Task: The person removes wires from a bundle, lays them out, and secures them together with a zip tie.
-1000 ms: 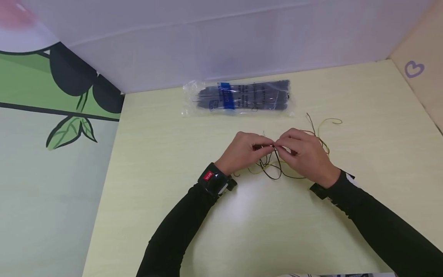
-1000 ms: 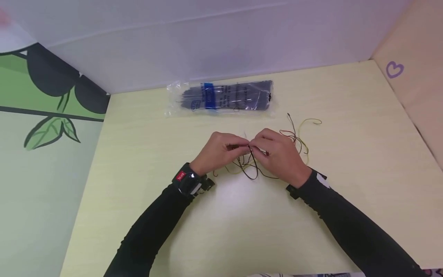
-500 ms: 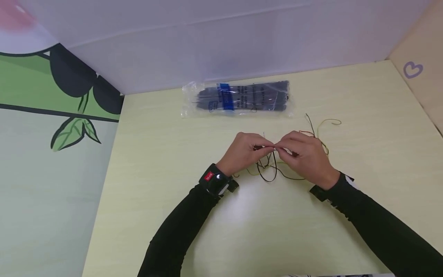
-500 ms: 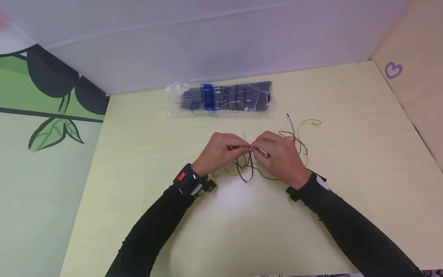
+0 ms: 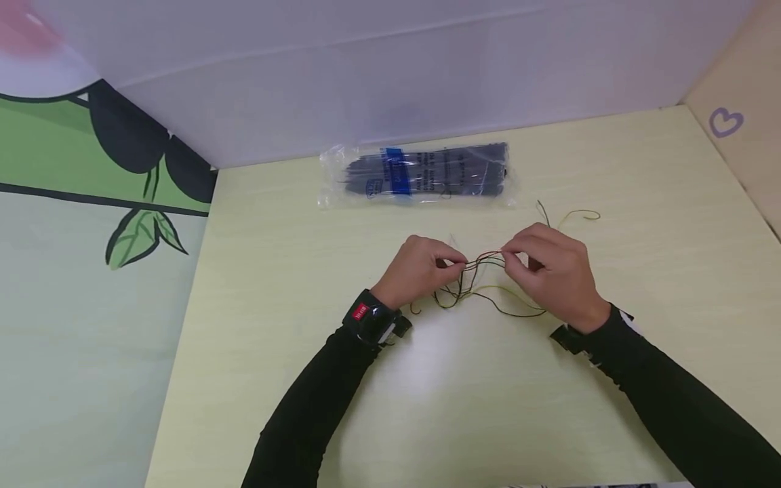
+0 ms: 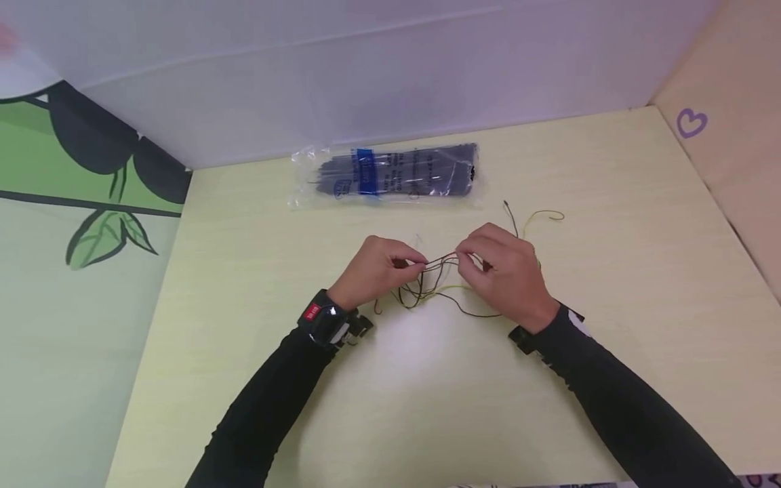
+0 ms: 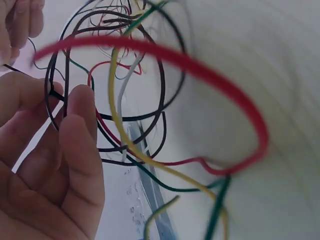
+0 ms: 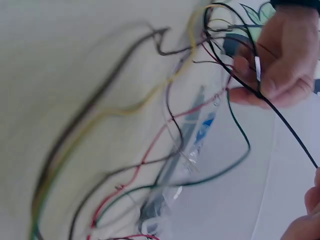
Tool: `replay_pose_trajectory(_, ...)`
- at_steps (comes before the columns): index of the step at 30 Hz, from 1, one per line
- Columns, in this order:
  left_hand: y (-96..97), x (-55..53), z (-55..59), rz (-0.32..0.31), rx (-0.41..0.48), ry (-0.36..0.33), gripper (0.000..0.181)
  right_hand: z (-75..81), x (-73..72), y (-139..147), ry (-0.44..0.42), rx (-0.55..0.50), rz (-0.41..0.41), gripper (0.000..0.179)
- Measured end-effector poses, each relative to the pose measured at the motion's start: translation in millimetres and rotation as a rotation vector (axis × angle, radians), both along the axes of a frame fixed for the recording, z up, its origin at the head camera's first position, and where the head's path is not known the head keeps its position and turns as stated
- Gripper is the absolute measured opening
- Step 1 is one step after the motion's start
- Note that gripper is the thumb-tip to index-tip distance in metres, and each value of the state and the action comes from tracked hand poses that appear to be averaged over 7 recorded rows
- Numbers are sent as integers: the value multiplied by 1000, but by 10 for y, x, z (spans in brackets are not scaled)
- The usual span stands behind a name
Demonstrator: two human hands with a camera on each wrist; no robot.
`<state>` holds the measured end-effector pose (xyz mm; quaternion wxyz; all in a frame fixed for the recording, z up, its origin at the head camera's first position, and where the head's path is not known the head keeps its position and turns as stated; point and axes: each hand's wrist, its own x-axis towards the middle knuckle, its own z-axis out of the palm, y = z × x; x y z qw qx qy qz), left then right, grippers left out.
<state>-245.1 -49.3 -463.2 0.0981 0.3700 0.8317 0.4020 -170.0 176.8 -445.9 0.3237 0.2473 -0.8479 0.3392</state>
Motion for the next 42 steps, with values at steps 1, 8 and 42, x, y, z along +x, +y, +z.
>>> replay_pose_trajectory(1, -19, 3, 5, 7, -4, -3, 15, 21, 1, 11, 1, -24, -10, 16)
replay_pose_trajectory(8, -79, 2, 2, 4, -29, 16, 15, 141, 3, 51, 52, -139, -100, 15)
replay_pose_trajectory(42, -291, 4, -152, 12, -105, -25, 13, 166, 34, 122, -409, 314, 23, 25)
